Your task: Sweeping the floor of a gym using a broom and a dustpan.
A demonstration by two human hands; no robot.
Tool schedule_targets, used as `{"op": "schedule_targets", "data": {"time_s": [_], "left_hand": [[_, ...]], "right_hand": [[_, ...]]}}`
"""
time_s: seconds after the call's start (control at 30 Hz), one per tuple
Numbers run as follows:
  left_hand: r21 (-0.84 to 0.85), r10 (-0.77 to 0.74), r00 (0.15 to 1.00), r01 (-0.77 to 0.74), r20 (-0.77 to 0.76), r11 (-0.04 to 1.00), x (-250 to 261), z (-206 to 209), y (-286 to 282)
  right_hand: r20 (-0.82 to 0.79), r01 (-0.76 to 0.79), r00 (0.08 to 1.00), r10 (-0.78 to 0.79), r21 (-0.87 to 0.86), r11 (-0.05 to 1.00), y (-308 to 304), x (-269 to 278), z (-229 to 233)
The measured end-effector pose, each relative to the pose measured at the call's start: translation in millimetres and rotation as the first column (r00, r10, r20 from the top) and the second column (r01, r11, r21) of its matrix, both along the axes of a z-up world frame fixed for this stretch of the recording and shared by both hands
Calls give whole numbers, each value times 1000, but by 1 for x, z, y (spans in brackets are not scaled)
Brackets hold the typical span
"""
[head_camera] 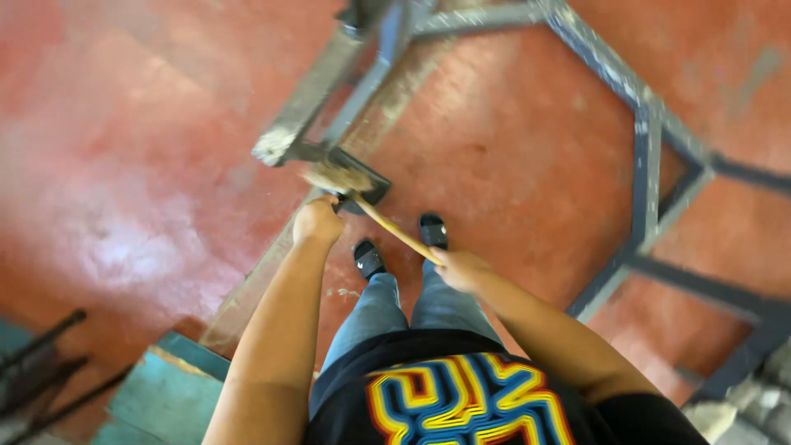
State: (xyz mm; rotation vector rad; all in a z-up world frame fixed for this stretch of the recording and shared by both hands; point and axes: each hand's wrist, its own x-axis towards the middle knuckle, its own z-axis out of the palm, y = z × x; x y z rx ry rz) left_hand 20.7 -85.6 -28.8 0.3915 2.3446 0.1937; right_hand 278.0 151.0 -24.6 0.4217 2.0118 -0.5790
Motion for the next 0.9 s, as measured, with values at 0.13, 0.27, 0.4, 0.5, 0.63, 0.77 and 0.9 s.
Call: {"op": "schedule_targets", "data": {"time_s": [0.13, 0.27, 0.4, 0.5, 0.63, 0.77, 0.9], "left_hand": [[-71, 21, 999, -24, -36, 997, 20, -2, -47], [-15, 115, 993, -115, 19, 993, 60, 9, -87], [25, 217, 976, -217, 16, 976, 114, 17, -100], [44, 332, 943, -332, 14, 942, 159, 31, -109], [74, 562, 818, -572, 118, 817, 207, 61, -129], [89, 709, 693, -720, 130, 688, 249, 105, -155], [88, 786, 611, -792, 98, 604, 281, 64, -188]], "right_hand": [[3, -89, 996, 89, -34, 995, 28, -1, 61], [90, -204, 975, 204, -6, 979, 40, -5, 80], [141, -384, 916, 376, 34, 923, 31, -34, 87], [100, -578, 815, 571, 62, 814, 15, -62, 113], [131, -752, 659, 741, 114, 649, -16, -92, 162], [102, -829, 560, 823, 95, 552, -48, -110, 187], [91, -861, 506, 857, 104, 497, -96, -121, 215]]}}
